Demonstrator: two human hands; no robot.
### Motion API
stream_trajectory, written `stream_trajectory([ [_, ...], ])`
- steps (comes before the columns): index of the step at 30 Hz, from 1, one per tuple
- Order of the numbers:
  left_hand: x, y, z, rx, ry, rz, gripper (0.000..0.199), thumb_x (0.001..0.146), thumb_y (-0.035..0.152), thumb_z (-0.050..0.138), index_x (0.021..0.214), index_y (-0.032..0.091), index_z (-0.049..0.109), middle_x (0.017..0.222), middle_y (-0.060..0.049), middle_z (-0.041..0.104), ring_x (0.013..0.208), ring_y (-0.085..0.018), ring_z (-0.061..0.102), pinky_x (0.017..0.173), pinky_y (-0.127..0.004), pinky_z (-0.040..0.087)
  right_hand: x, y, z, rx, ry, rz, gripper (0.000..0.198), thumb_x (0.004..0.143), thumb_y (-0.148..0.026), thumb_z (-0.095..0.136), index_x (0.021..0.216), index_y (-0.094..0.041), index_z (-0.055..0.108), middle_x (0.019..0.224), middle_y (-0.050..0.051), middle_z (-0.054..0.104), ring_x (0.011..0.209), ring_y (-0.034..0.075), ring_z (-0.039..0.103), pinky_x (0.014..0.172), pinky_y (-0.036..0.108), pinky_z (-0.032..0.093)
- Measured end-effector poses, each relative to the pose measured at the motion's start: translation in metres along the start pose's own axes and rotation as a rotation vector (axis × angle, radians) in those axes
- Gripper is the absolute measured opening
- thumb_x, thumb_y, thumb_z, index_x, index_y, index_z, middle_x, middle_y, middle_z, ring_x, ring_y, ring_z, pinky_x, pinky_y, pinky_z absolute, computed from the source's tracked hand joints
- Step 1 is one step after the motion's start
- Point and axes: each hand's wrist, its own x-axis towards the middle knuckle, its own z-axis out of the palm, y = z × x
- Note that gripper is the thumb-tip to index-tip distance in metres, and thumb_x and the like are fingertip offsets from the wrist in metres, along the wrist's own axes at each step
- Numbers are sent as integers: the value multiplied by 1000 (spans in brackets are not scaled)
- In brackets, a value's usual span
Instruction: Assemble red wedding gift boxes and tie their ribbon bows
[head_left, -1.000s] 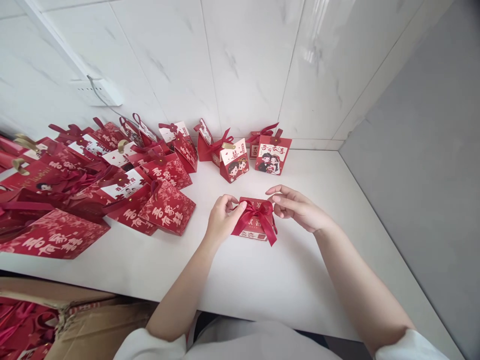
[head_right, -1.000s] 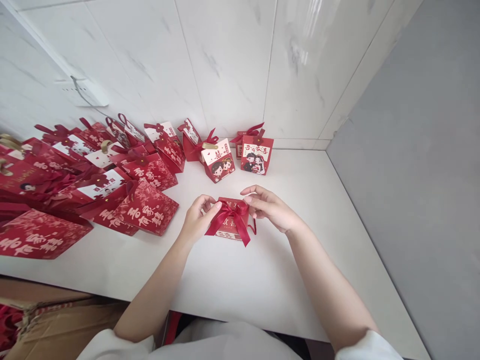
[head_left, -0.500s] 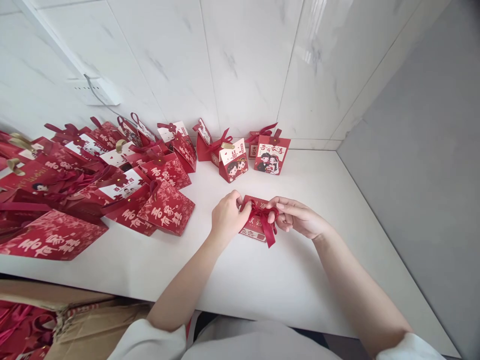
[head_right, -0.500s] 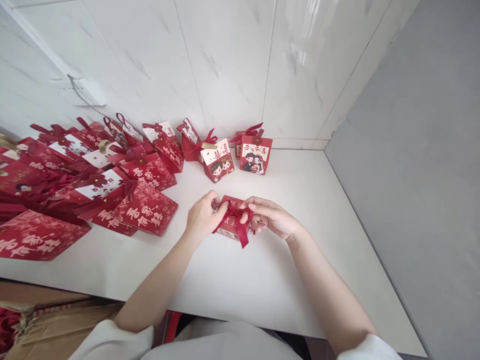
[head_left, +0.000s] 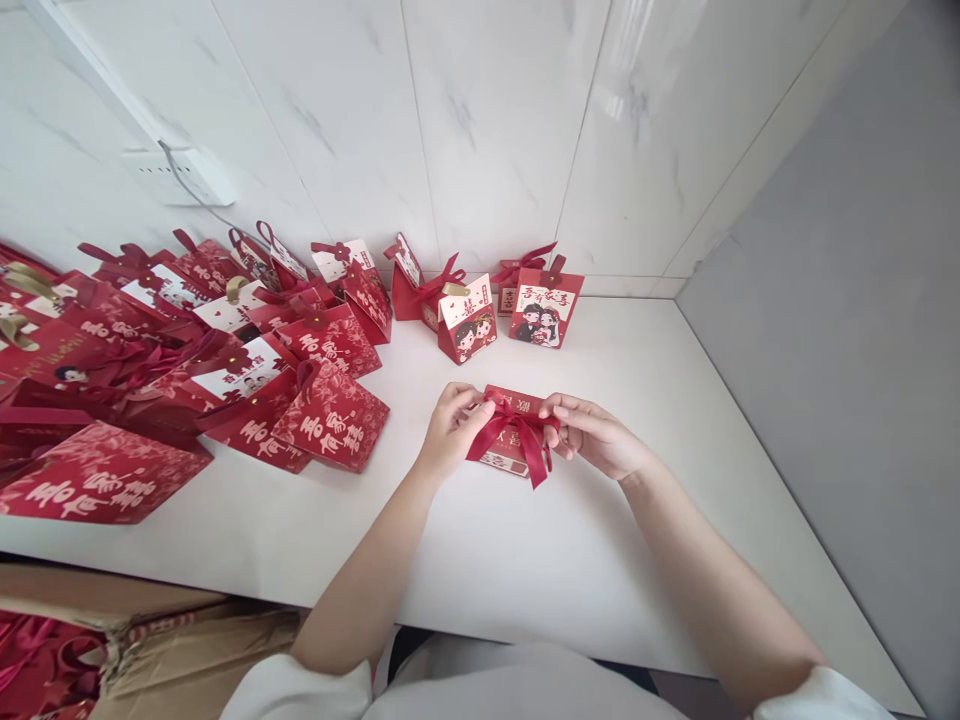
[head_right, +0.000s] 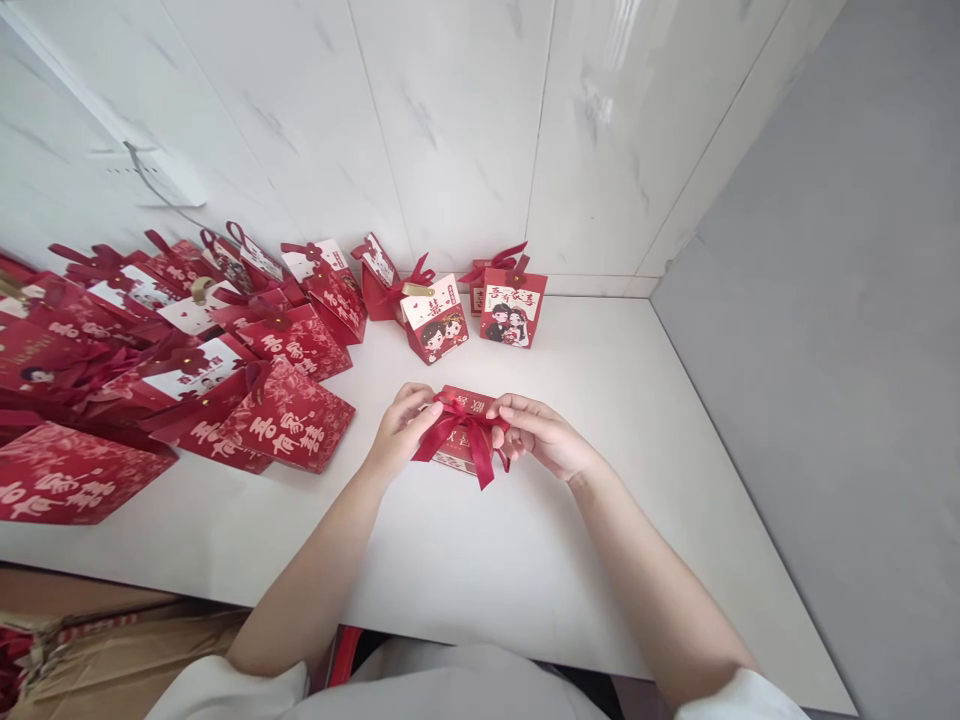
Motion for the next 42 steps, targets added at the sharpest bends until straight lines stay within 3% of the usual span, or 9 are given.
stream_trajectory([
  [7,4,0,2,-138,-146,37,17,85,32,57,96,23,66,132,-7,49,132,-26,42,111,-38,34,0,5,-2,3,-48,0,21,91,-40,59,95,-19,61,66,0,61,52,10,54,49,22,40],
  [11,12,1,8,-62,-58,-18,28,90,44,52,90,21,68,132,-9,51,132,-28,42,111,-41,32,0,5,-2,8,-48,-10,20,91,-39,59,96,-19,62,65,0,60,53,10,55,48,21,40],
  [14,18,4,10,17,-8,-33,26,85,45,61,80,20,67,132,-8,53,131,-29,43,106,-41,34,0,4,-1,4,-34,-9,21,91,-39,60,95,-19,62,65,0,59,54,10,54,48,20,40],
  [19,23,6,5,-295,-173,-133,20,78,38,69,76,18,66,139,-5,50,123,-28,52,101,-38,40,-1,3,0,6,-28,-11,20,91,-39,60,95,-19,63,66,0,58,55,10,53,47,20,40],
  [23,25,6,-2,-566,-279,-217,31,77,45,67,91,17,71,130,-8,59,113,-30,59,95,-39,44,0,4,1,2,-6,-27,21,91,-39,60,93,-19,63,66,0,59,54,10,52,48,21,39],
  [28,25,2,-16,-405,-156,-275,47,84,54,59,112,18,69,111,-9,70,116,-30,57,103,-41,37,4,7,3,-41,85,-97,24,90,-42,62,88,-19,61,76,1,65,55,8,52,52,23,38],
  [31,25,-3,-21,-339,-150,-309,43,82,51,63,107,18,71,116,-9,68,119,-30,55,104,-41,35,7,10,6,-64,115,-106,24,89,-43,63,88,-19,61,81,2,66,58,10,54,53,24,39],
  [35,23,-8,-22,-293,-176,-270,31,79,48,68,84,18,75,127,-8,62,120,-30,54,102,-40,36,9,14,9,-73,161,-149,22,89,-42,63,88,-20,59,84,2,66,61,11,55,53,25,39],
  [42,13,-8,-18,-250,-217,-179,29,79,41,68,63,16,66,130,-7,56,120,-29,53,95,-38,42,12,13,11,-108,243,-170,23,87,-42,64,93,-22,57,75,-1,62,57,10,51,51,24,38],
])
